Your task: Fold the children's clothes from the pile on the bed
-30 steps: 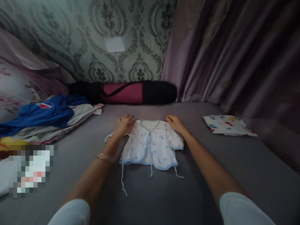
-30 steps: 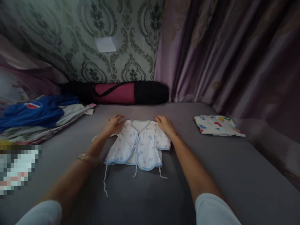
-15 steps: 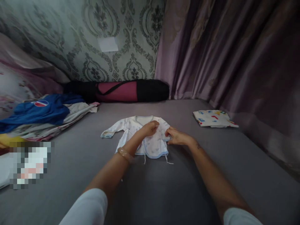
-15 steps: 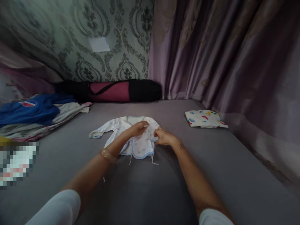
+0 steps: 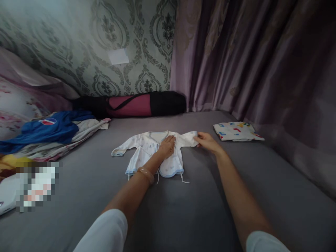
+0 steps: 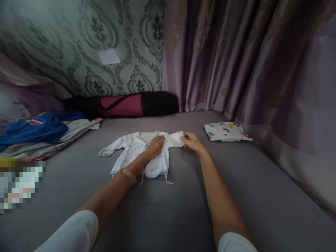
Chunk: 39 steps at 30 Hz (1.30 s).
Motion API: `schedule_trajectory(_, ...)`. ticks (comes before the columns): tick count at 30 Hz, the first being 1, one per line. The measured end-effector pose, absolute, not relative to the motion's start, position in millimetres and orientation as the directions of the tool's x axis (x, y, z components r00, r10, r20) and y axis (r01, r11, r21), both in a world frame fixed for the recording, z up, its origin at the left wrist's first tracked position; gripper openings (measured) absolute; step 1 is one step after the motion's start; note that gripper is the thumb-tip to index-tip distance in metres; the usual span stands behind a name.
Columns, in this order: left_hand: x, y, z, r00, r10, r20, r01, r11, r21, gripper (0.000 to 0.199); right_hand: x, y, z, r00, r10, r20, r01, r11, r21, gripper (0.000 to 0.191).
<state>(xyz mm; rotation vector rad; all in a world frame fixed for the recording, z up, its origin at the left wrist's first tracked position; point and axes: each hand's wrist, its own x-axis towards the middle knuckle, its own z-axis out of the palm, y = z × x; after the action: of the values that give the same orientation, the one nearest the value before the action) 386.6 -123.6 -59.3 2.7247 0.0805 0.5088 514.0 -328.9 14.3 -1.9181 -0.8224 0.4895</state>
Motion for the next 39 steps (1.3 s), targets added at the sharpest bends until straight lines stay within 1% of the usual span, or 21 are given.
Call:
schedule_trajectory(2,388,-121,-59,0.939,0.14,0.315,0.005,-0.919,0.394,0.044,525,-335,12,0.857,0.512,-0.058,0.107,-0.286,-0.952,0.013)
schedule_trajectory(3,390,-119,-57,0.942,0.15,0.3,0.015,-0.912,0.409,0.045,529,-337,9,0.901,0.426,-0.083,0.047,-0.285,-0.957,0.014)
schedule_trajectory(4,392,-117,-55,0.945,0.159,0.285,0.025,-0.907,0.421,0.047,532,-338,7,0.926,0.365,-0.096,0.016,-0.291,-0.956,0.017)
schedule_trajectory(6,396,-114,-50,0.947,0.175,0.269,0.045,-0.902,0.429,0.046,536,-338,0,0.943,0.317,-0.098,0.004,-0.307,-0.952,0.026)
schedule_trajectory(8,400,-113,-44,0.946,0.19,0.263,0.065,-0.905,0.421,0.044,537,-335,-6,0.947,0.308,-0.094,0.008,-0.314,-0.949,0.038)
schedule_trajectory(10,404,-115,-39,0.946,0.194,0.259,0.075,-0.909,0.409,0.041,538,-333,-12,0.946,0.322,-0.024,0.108,-0.387,-0.916,0.047)
schedule_trajectory(11,405,-118,-37,0.947,0.197,0.252,0.084,-0.913,0.398,0.04,539,-333,-14,0.939,0.343,0.03,0.188,-0.437,-0.879,0.047)
schedule_trajectory(13,405,-124,-36,0.949,0.211,0.232,0.113,-0.92,0.375,0.04,542,-335,-18,0.909,0.396,0.131,0.341,-0.522,-0.782,0.04)
schedule_trajectory(14,405,-127,-36,0.95,0.22,0.22,0.129,-0.922,0.365,0.041,544,-336,-20,0.895,0.415,0.162,0.388,-0.547,-0.742,0.036)
schedule_trajectory(16,403,-132,-37,0.952,0.234,0.197,0.153,-0.923,0.354,0.044,546,-340,-24,0.893,0.414,0.178,0.408,-0.575,-0.709,0.033)
schedule_trajectory(20,400,-134,-38,0.954,0.245,0.172,0.176,-0.924,0.338,0.046,544,-345,-31,0.9,0.39,0.197,0.421,-0.654,-0.629,0.038)
schedule_trajectory(24,400,-135,-37,0.96,0.248,0.133,0.208,-0.943,0.26,0.049,535,-343,-34,0.883,0.409,0.231,0.467,-0.709,-0.529,0.046)
schedule_trajectory(27,400,-138,-37,0.964,0.239,0.119,0.212,-0.956,0.204,0.055,527,-343,-32,0.863,0.439,0.248,0.505,-0.758,-0.413,0.051)
schedule_trajectory(30,399,-142,-37,0.97,0.222,0.099,0.205,-0.966,0.156,0.058,521,-345,-29,0.849,0.465,0.252,0.525,-0.799,-0.295,0.048)
schedule_trajectory(31,399,-142,-37,0.971,0.222,0.092,0.208,-0.968,0.142,0.058,520,-347,-28,0.848,0.464,0.254,0.524,-0.806,-0.277,0.045)
schedule_trajectory(34,400,-143,-37,0.971,0.224,0.079,0.214,-0.97,0.118,0.058,518,-350,-27,0.86,0.438,0.262,0.503,-0.814,-0.29,0.041)
schedule_trajectory(36,401,-143,-34,0.975,0.211,0.075,0.201,-0.972,0.123,0.059,517,-350,-28,0.866,0.421,0.269,0.491,-0.816,-0.304,0.041)
schedule_trajectory(39,398,-143,-24,0.981,0.19,0.032,0.183,-0.971,0.153,0.059,519,-349,-28,0.874,0.406,0.267,0.478,-0.816,-0.325,0.042)
